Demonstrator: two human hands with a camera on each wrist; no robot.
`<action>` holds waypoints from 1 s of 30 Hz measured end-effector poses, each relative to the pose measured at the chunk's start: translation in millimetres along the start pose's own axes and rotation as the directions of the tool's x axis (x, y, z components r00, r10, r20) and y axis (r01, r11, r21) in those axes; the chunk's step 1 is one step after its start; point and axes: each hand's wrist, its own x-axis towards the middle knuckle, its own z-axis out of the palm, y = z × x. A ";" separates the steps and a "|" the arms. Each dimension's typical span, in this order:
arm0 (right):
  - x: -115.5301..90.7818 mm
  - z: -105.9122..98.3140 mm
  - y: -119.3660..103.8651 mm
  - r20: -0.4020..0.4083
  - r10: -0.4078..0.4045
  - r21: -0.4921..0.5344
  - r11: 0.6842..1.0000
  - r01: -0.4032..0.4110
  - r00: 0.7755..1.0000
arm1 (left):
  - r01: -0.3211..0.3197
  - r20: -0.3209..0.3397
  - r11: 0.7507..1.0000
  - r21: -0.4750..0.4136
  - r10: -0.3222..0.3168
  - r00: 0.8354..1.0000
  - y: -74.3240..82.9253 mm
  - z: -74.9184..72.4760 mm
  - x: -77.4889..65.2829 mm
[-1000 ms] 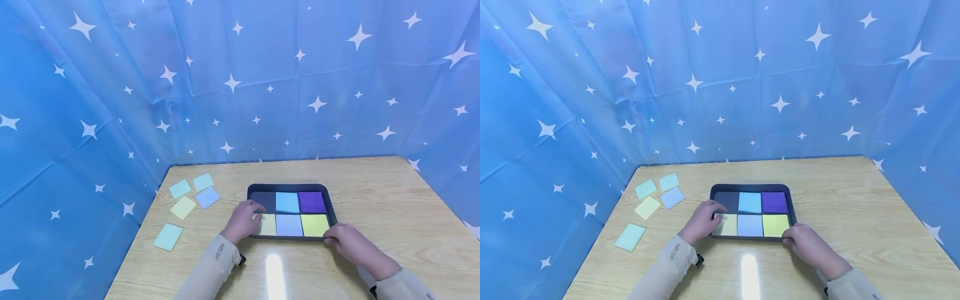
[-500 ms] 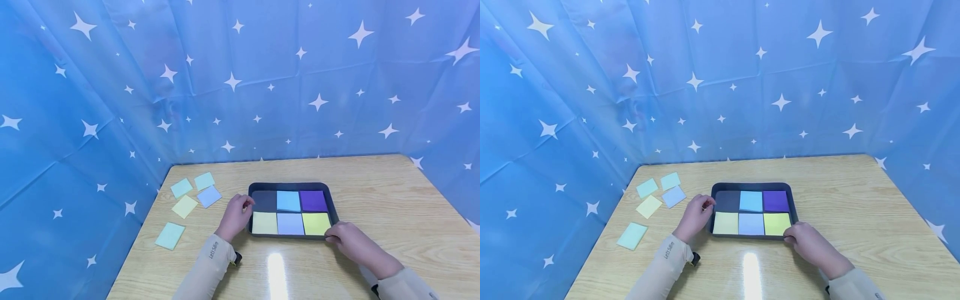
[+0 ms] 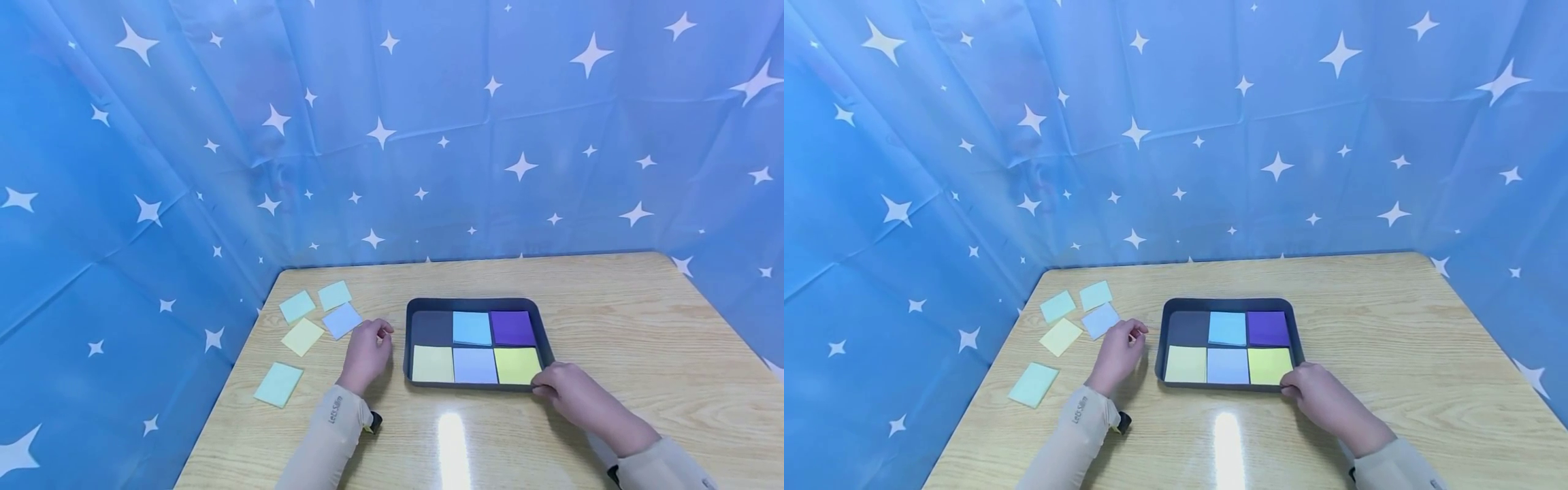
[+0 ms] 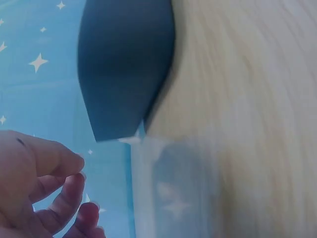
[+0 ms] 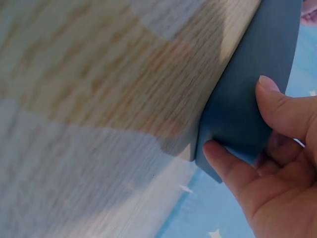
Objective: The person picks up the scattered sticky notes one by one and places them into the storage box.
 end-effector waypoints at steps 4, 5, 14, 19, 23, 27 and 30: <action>0.3 -0.5 -1.0 -0.003 0.005 -0.001 1.000 -0.005 1.000 | 0.033 -0.024 0.999 0.037 -0.032 0.999 -9.8 -3.9 -0.1; 0.4 -0.7 -1.5 -0.003 0.008 -0.001 1.000 -0.008 1.000 | 0.044 -0.024 0.998 0.040 -0.043 0.999 -12.6 -4.7 0.3; -0.4 -0.6 -3.4 0.005 0.030 -0.003 1.000 -0.029 1.000 | 0.078 -0.036 0.997 0.015 -0.077 0.996 -34.6 -15.3 1.3; -0.7 -0.1 -2.1 0.010 0.039 -0.008 0.999 -0.039 0.999 | 0.109 -0.053 0.994 -0.008 -0.110 0.993 -44.9 -19.3 2.4; 0.0 0.4 -0.9 0.013 0.027 -0.012 1.000 -0.027 1.000 | 0.130 -0.060 0.991 -0.011 -0.131 0.990 -52.3 -22.0 2.0; 0.5 0.3 -0.5 0.014 0.017 -0.010 1.000 -0.017 1.000 | 0.147 -0.074 0.989 0.000 -0.147 0.986 -58.1 -26.8 1.7; -0.1 -0.4 -0.7 0.015 0.024 -0.002 1.000 -0.024 1.000 | 0.168 -0.081 0.986 0.008 -0.167 0.983 -62.4 -31.2 2.5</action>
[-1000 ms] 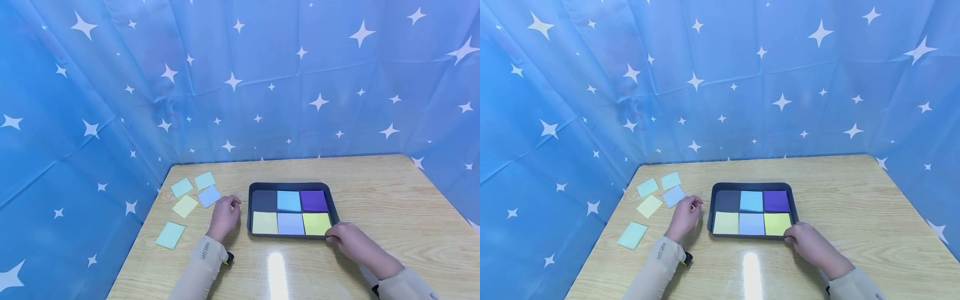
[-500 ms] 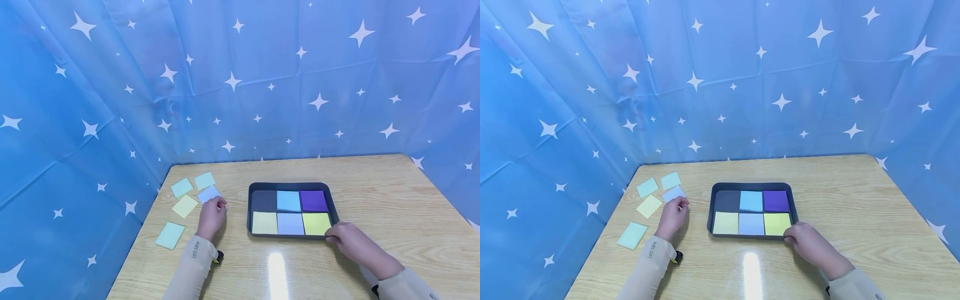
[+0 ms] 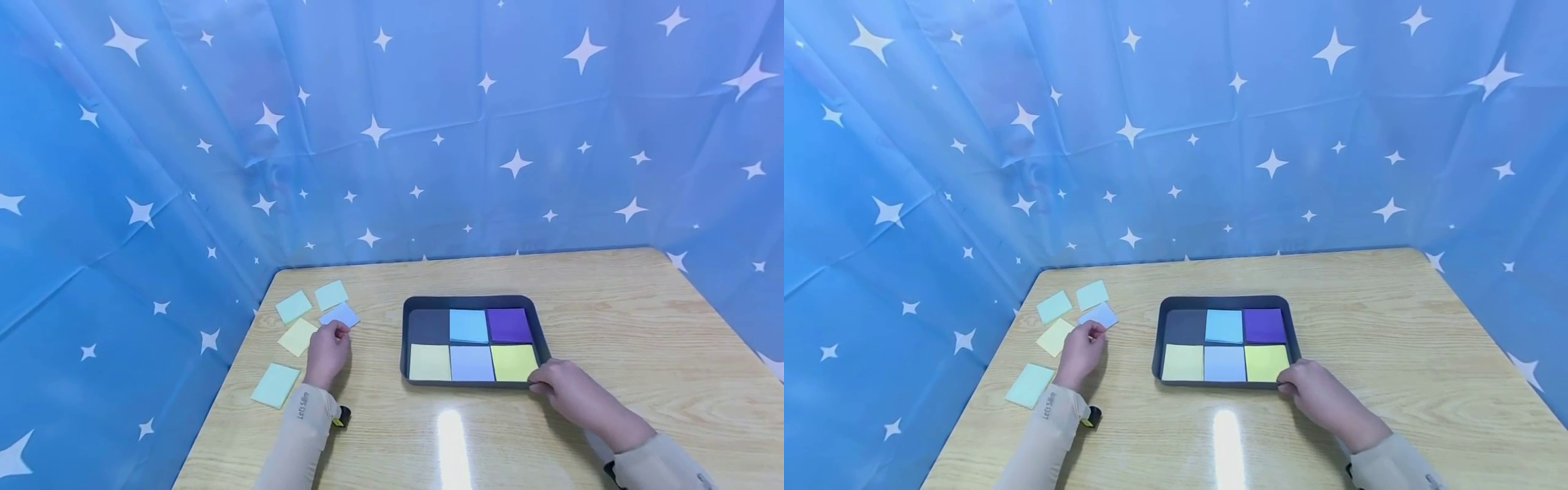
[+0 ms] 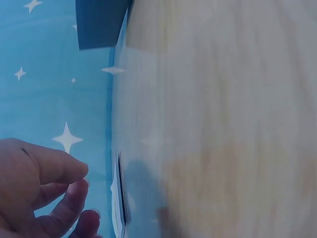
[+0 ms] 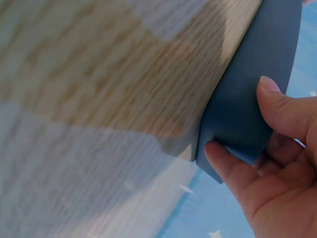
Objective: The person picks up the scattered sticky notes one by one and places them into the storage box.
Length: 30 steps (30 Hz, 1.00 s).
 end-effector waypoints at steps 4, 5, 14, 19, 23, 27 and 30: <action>0.9 -0.7 -0.8 0.001 -0.006 0.007 1.000 0.006 1.000 | 0.033 -0.010 0.999 0.014 -0.033 0.999 -6.2 -7.1 2.5; 1.1 -0.9 -0.8 0.003 -0.006 0.010 1.000 0.006 1.000 | 0.040 -0.010 0.999 0.016 -0.040 0.999 -7.3 -8.6 2.9; 0.9 -1.4 1.2 -0.001 -0.030 -0.008 1.000 0.030 1.000 | 0.128 0.005 0.990 0.063 -0.129 0.992 -16.9 -20.8 6.5; 1.0 -2.8 0.9 -0.002 -0.023 0.004 1.000 0.023 1.000 | 0.179 -0.012 0.980 0.086 -0.179 0.984 -23.4 -27.4 8.4; 1.4 -3.6 0.8 0.010 -0.021 0.006 1.000 0.021 1.000 | 0.213 -0.024 0.972 0.097 -0.211 0.977 -29.9 -30.5 7.7; 1.4 -3.6 0.4 0.020 -0.027 0.001 1.000 0.027 0.999 | 0.254 -0.017 0.960 0.115 -0.253 0.967 -35.6 -33.2 6.7; 2.3 -3.7 -0.4 0.027 -0.025 -0.002 1.000 0.025 0.999 | 0.281 -0.017 0.953 0.116 -0.281 0.960 -40.2 -34.6 7.0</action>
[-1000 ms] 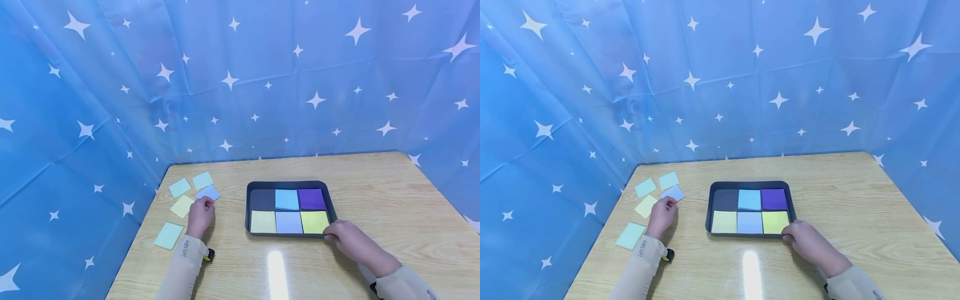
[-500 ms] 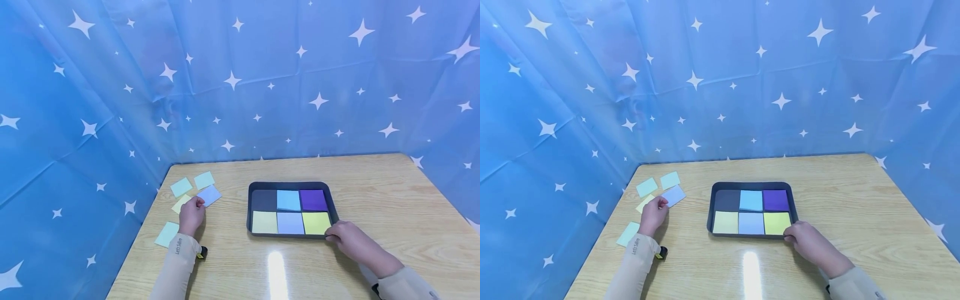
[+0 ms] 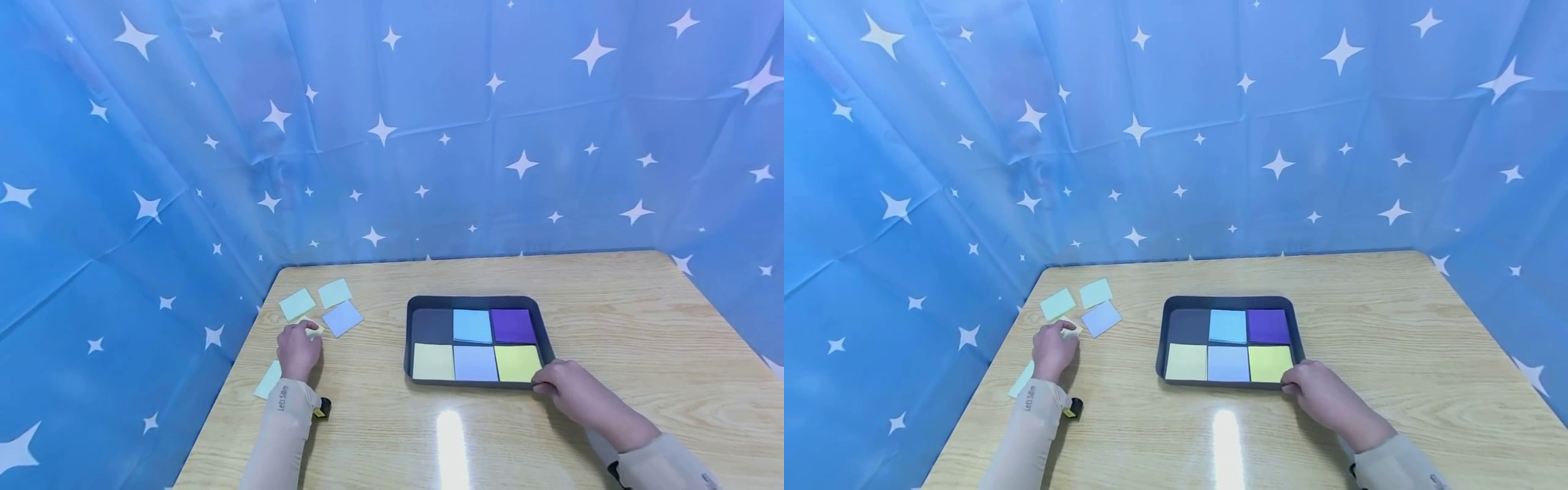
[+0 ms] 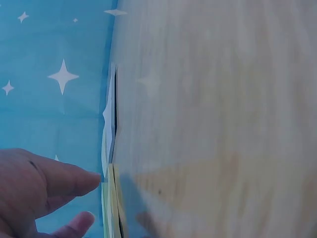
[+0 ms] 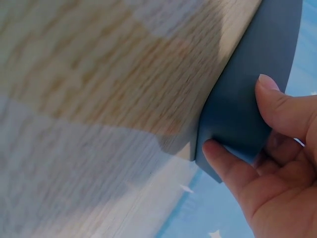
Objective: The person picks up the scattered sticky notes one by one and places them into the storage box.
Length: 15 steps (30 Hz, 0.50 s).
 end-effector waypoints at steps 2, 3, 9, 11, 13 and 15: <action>0.7 -0.6 -0.2 0.000 0.002 -0.001 1.000 -0.002 1.000 | 0.013 0.001 1.000 0.004 -0.013 1.000 -2.3 -0.1 1.4; 1.1 -1.0 -0.3 -0.001 0.005 -0.002 1.000 -0.005 1.000 | 0.019 0.003 1.000 0.004 -0.019 1.000 -3.3 -0.2 1.8; 0.8 -1.7 -0.8 -0.004 0.014 -0.004 1.000 -0.014 1.000 | 0.029 0.012 1.000 0.006 -0.029 1.000 -9.4 0.1 4.4; -0.1 -1.2 -0.7 -0.004 0.012 -0.004 1.000 -0.012 1.000 | 0.026 0.012 1.000 0.004 -0.026 1.000 -11.5 -0.1 5.9; -0.8 -0.7 -0.6 0.001 0.013 0.001 1.000 -0.013 1.000 | 0.025 0.012 1.000 0.007 -0.025 1.000 -13.1 -0.8 7.5; -1.3 -0.4 -0.4 0.004 0.012 0.005 1.000 -0.012 1.000 | 0.023 0.014 1.000 0.004 -0.023 1.000 -14.3 -1.8 8.7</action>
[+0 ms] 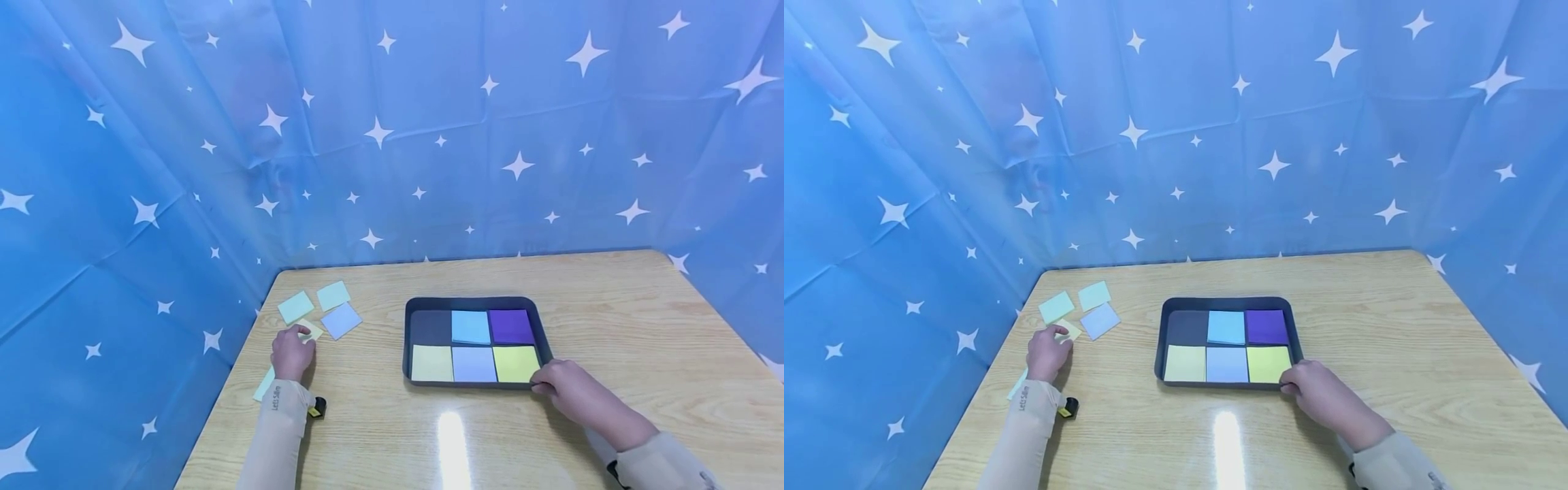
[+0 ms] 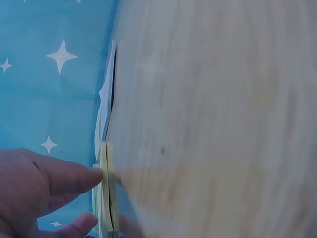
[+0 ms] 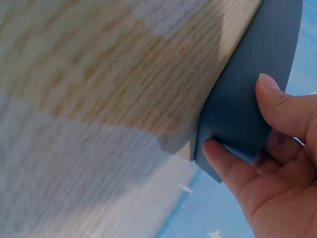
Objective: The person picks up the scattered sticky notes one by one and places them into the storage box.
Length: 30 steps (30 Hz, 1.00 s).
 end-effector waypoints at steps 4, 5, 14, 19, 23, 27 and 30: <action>-0.1 0.1 0.1 0.001 -0.002 0.003 1.000 0.002 1.000 | 0.002 0.005 1.000 -0.009 -0.002 1.000 -0.7 -2.0 1.4; 0.0 0.0 0.2 0.001 -0.001 0.001 1.000 0.001 1.000 | 0.002 0.004 1.000 -0.008 -0.002 1.000 -0.6 -2.3 1.9; -0.2 0.1 1.7 -0.011 -0.017 -0.003 1.000 0.017 1.000 | 0.008 0.025 1.000 0.006 -0.008 1.000 2.2 -6.2 3.1; -0.3 0.5 1.9 -0.021 -0.025 -0.005 1.000 0.025 0.999 | 0.017 0.072 0.999 0.048 -0.021 0.997 3.0 -9.9 4.6; -0.4 0.4 1.7 -0.020 -0.023 -0.005 1.000 0.023 1.000 | 0.023 0.117 0.996 0.090 -0.034 0.993 3.7 -11.8 7.1; -0.2 0.5 1.6 -0.020 -0.027 -0.005 1.000 0.027 0.999 | 0.030 0.129 0.994 0.102 -0.043 0.991 4.5 -12.8 8.0; -0.1 0.6 1.7 -0.019 -0.027 -0.005 1.000 0.027 0.999 | 0.037 0.128 0.995 0.089 -0.048 0.991 4.3 -13.7 7.5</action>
